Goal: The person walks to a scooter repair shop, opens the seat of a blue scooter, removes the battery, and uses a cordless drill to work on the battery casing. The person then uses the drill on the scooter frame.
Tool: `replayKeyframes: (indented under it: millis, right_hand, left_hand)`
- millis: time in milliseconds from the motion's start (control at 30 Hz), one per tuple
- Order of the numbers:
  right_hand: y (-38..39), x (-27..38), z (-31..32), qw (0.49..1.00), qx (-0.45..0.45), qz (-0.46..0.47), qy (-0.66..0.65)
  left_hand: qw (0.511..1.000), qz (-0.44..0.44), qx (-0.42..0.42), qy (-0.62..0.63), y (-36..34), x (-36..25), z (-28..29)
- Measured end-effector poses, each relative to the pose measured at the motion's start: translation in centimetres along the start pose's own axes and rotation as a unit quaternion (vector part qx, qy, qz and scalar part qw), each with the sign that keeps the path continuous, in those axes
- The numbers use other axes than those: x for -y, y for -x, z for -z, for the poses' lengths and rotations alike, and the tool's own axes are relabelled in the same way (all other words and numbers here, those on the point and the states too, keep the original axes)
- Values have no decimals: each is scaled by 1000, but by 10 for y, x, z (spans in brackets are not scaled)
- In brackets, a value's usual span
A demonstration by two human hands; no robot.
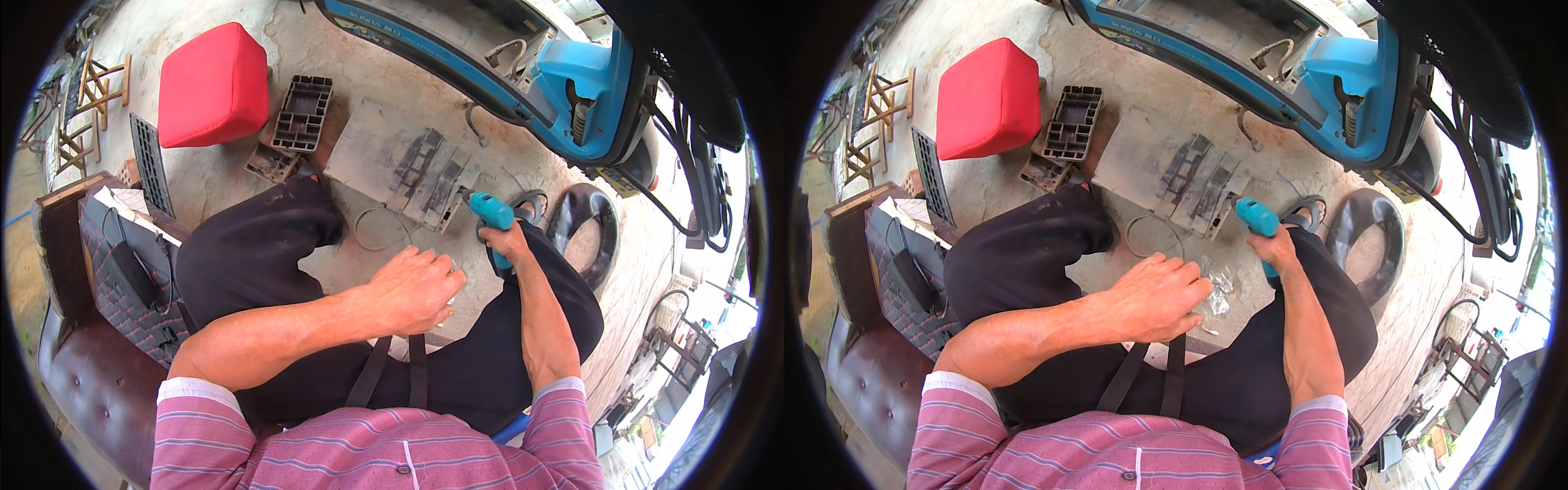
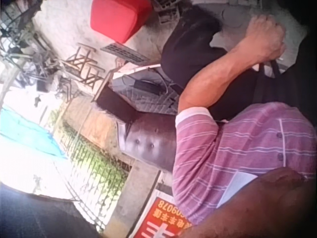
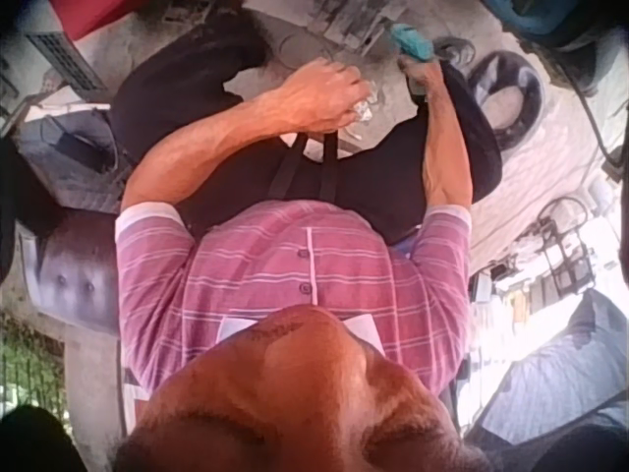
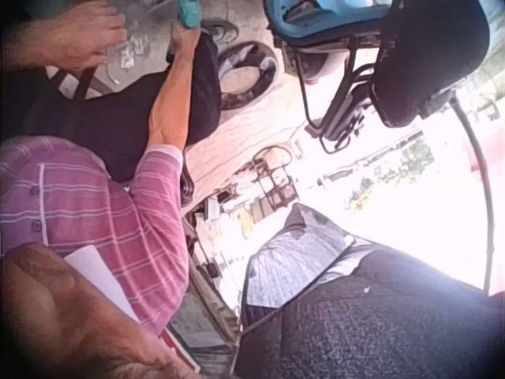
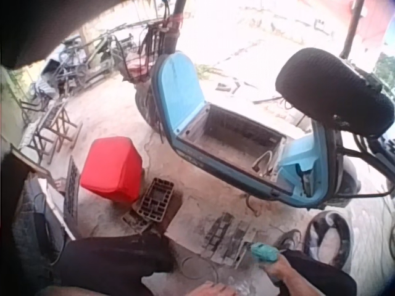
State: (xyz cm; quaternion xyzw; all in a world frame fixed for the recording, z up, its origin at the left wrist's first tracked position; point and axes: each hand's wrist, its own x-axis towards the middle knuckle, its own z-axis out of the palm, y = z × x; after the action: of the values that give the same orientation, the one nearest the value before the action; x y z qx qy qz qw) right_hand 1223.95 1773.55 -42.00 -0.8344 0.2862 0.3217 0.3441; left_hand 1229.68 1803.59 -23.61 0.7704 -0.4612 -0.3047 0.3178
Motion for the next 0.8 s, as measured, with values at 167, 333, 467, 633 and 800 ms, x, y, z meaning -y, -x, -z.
replayKeyframes:
  millis: [167, 333, 467, 633, 800]
  right_hand:
    - [6, 15, 1, 957, -25, -75, -278]
    - [7, 6, -8, 971, -104, -54, -209]
    - [17, 19, -12, 968, -125, -76, -205]
    - [20, 22, -14, 970, -135, -84, -183]
    - [19, 21, -14, 982, -125, -73, -120]
  left_hand:
    - [1000, 10, 9, -9, 1, 3, 0]
    - [1000, 0, -1, 1, -1, 2, 0]
    - [1000, 13, 11, -6, 0, 2, 3]
    - [1000, 10, 13, -3, 2, 1, 4]
    - [1000, 6, 9, -2, 3, 1, 5]
